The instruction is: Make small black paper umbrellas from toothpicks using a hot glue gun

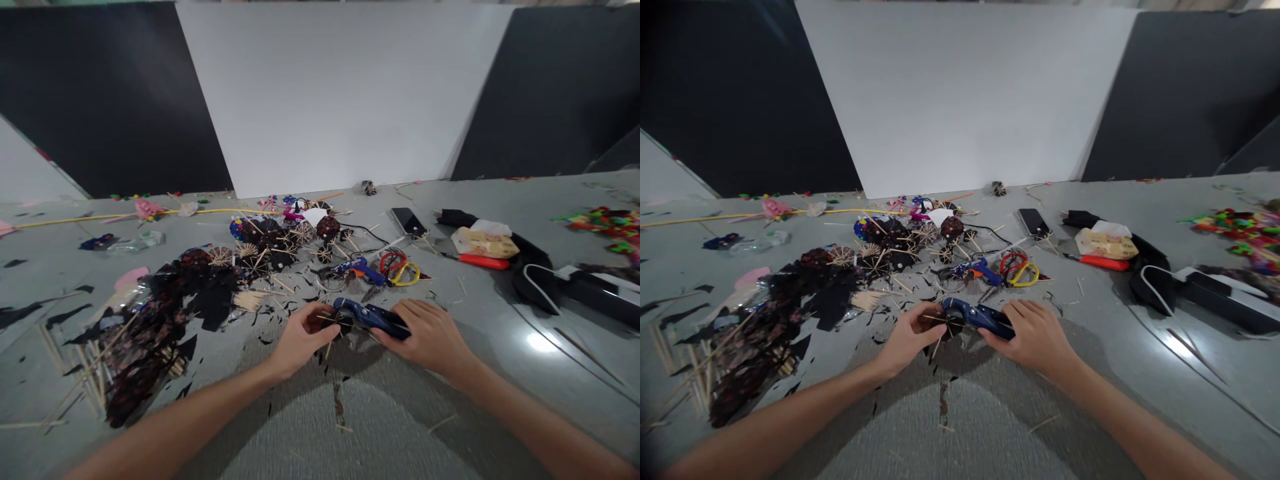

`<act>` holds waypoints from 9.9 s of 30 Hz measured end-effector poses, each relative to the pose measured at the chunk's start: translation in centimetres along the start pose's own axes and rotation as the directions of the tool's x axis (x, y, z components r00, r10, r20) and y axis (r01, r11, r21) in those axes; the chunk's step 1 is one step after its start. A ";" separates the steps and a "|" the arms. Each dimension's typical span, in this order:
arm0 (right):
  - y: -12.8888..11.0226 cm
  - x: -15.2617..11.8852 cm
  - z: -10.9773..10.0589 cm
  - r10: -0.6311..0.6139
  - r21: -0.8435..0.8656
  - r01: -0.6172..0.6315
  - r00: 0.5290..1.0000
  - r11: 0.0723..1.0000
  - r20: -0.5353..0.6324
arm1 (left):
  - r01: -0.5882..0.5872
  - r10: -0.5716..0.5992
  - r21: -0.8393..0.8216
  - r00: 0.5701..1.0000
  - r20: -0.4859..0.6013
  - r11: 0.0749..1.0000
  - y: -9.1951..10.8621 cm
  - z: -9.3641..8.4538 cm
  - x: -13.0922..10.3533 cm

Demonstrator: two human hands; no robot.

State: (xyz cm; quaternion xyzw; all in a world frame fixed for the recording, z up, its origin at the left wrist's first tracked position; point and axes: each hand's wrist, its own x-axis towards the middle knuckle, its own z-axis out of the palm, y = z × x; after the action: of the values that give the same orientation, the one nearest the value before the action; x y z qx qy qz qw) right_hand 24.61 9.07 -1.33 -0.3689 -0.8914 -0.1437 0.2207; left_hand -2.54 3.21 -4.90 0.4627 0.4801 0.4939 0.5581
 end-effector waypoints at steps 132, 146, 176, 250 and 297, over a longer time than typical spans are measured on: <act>-4.2 0.1 1.3 0.288 0.660 -0.662 0.749 0.355 0.597 | -0.004 -0.005 0.076 0.992 0.126 0.997 -0.6 0.6 -0.7; -6.1 0.4 1.8 0.439 0.756 -0.633 0.735 0.169 0.517 | -0.047 0.043 0.071 0.997 0.067 0.996 0.3 1.6 -1.6; -7.1 0.1 0.8 0.574 0.837 -0.487 0.622 -0.250 0.533 | 0.092 -0.067 -0.291 0.993 0.093 0.952 -0.1 4.1 -3.3; -3.4 0.2 0.9 0.420 0.791 -0.579 0.779 0.199 0.465 | 0.009 -0.041 -0.242 0.991 -0.129 0.970 -0.2 2.4 -1.7; 1.2 6.3 7.6 0.550 0.546 -0.432 0.833 0.718 -0.065 | -0.113 0.116 0.030 0.913 -0.390 0.993 -0.3 -3.0 2.9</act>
State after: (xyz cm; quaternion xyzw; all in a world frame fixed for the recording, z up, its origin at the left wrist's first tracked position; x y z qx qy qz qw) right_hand 19.32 16.89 -4.61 -0.5029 -0.7351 0.1208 0.4384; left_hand -5.33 6.18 -5.76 0.3838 0.5554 0.6067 0.4196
